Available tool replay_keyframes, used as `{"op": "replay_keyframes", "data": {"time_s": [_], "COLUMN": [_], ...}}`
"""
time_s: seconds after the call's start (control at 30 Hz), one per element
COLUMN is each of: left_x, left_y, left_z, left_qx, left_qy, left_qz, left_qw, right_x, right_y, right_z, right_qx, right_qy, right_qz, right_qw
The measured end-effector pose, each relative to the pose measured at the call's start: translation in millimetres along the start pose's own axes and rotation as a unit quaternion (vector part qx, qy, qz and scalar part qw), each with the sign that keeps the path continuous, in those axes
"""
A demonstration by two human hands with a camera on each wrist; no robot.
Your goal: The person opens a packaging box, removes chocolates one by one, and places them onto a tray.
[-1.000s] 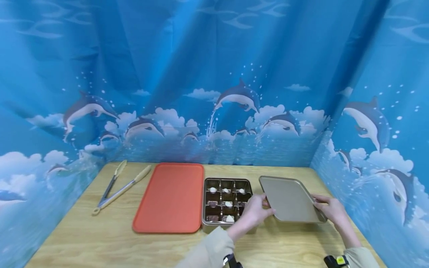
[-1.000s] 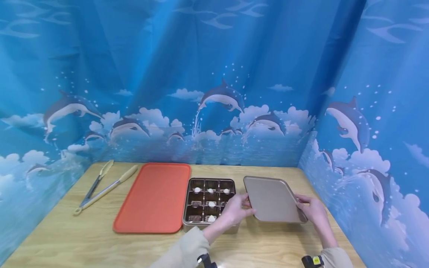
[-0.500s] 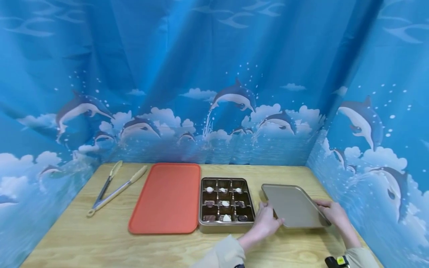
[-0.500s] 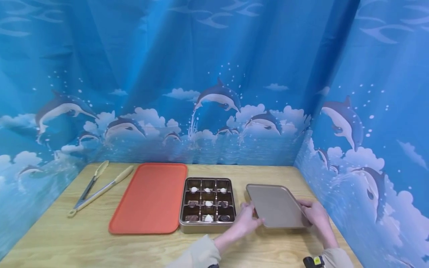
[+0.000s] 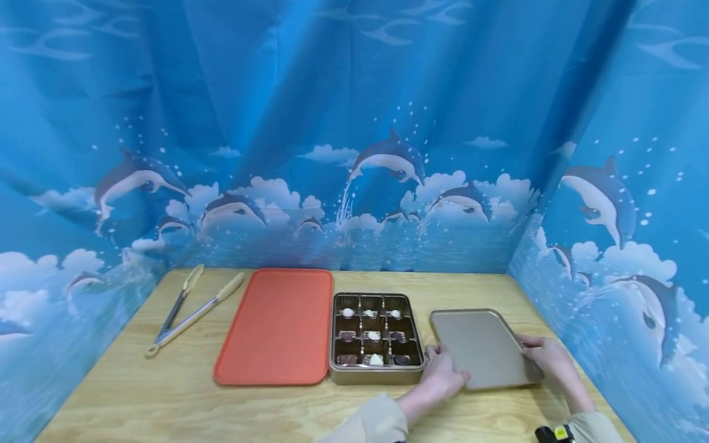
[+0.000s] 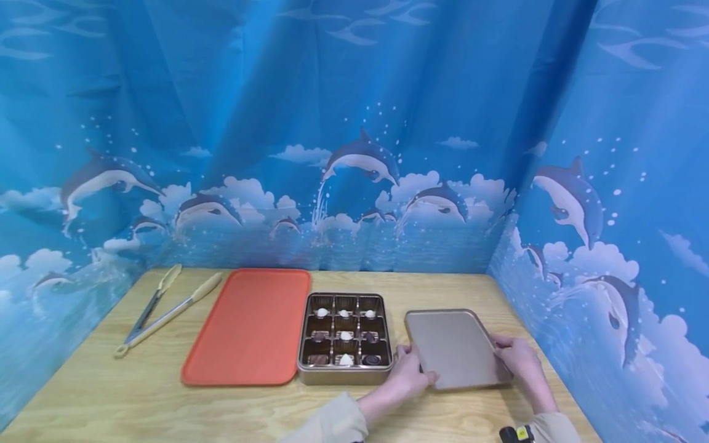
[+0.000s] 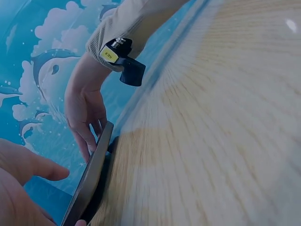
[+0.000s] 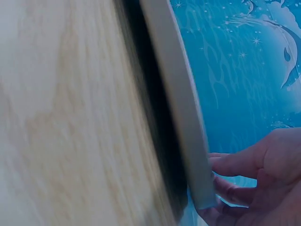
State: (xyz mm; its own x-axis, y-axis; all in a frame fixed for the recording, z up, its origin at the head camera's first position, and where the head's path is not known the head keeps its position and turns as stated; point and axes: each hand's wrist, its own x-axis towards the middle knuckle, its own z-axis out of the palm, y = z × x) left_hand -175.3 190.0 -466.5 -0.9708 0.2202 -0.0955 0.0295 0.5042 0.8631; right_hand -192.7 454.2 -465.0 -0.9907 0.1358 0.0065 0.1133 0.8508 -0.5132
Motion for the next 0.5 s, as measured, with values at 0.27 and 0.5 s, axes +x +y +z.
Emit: {"op": "replay_keyframes", "data": {"time_s": [0.27, 0.5], "left_x": [-3.2, -10.3], "left_y": [1.4, 4.2], "left_z": [-2.0, -10.7], "left_qx": [-0.005, -0.003], "left_qy": [-0.004, -0.033], "left_qz": [-0.005, 0.026], "left_qw": [1.0000, 0.9991], "right_x": [-0.2, -0.9], "right_y": [-1.3, -5.9], "right_z": [2.8, 1.2], "right_qx": [0.013, 0.008], "right_qy": [-0.023, -0.031], "right_qz": [0.002, 0.004], "right_qw": [0.9996, 0.9995]}}
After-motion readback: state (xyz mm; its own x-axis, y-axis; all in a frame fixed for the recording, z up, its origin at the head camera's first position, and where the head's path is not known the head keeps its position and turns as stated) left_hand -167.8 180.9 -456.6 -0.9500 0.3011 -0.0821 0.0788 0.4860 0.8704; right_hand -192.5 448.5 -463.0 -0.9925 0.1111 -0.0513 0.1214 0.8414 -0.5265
